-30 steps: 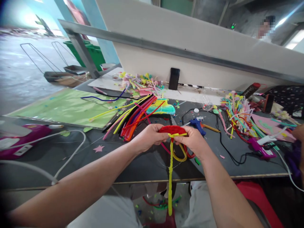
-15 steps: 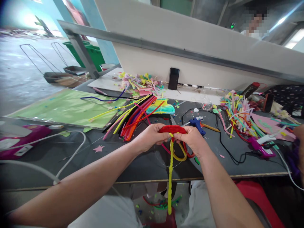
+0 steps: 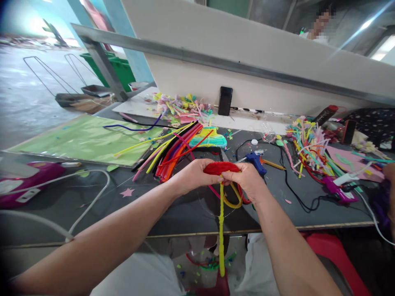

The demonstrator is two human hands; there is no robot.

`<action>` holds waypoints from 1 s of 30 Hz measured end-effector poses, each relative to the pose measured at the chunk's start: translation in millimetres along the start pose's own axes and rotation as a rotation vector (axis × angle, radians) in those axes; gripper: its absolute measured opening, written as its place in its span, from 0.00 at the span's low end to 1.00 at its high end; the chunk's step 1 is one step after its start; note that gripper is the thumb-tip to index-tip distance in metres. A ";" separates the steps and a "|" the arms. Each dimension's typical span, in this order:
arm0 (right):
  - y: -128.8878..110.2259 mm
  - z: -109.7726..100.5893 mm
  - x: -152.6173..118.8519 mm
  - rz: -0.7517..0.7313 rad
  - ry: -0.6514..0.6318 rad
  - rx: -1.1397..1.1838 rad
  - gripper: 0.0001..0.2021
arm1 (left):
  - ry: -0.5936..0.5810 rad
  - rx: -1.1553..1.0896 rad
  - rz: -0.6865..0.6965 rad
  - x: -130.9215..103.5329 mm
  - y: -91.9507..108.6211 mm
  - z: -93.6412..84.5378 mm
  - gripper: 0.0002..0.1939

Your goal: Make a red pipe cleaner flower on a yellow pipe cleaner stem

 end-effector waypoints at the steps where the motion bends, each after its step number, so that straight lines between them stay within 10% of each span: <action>1: -0.7 0.4 -0.6 -0.002 0.001 0.001 0.13 | 0.012 0.036 0.017 0.0 0.0 0.1 0.18; 12: -1.9 4.7 -0.4 0.042 -0.054 0.064 0.22 | 0.089 0.255 0.001 0.0 -0.5 -5.6 0.17; 19: -3.1 -2.3 -4.1 0.018 -0.021 0.038 0.18 | -0.098 0.031 -0.006 -1.9 4.2 -11.2 0.16; 30: -4.4 -7.7 -7.3 -0.016 0.006 0.044 0.20 | -0.052 -0.190 -0.050 -2.0 0.5 -18.5 0.19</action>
Point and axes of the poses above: each hand's wrist, its own x-axis towards the middle knuckle, its own z-axis out of the palm, y = z × x, the point moved 1 cm from there along x, towards the middle knuckle, and after that the axes turned 2 degrees about x, right-handed, at the moved point
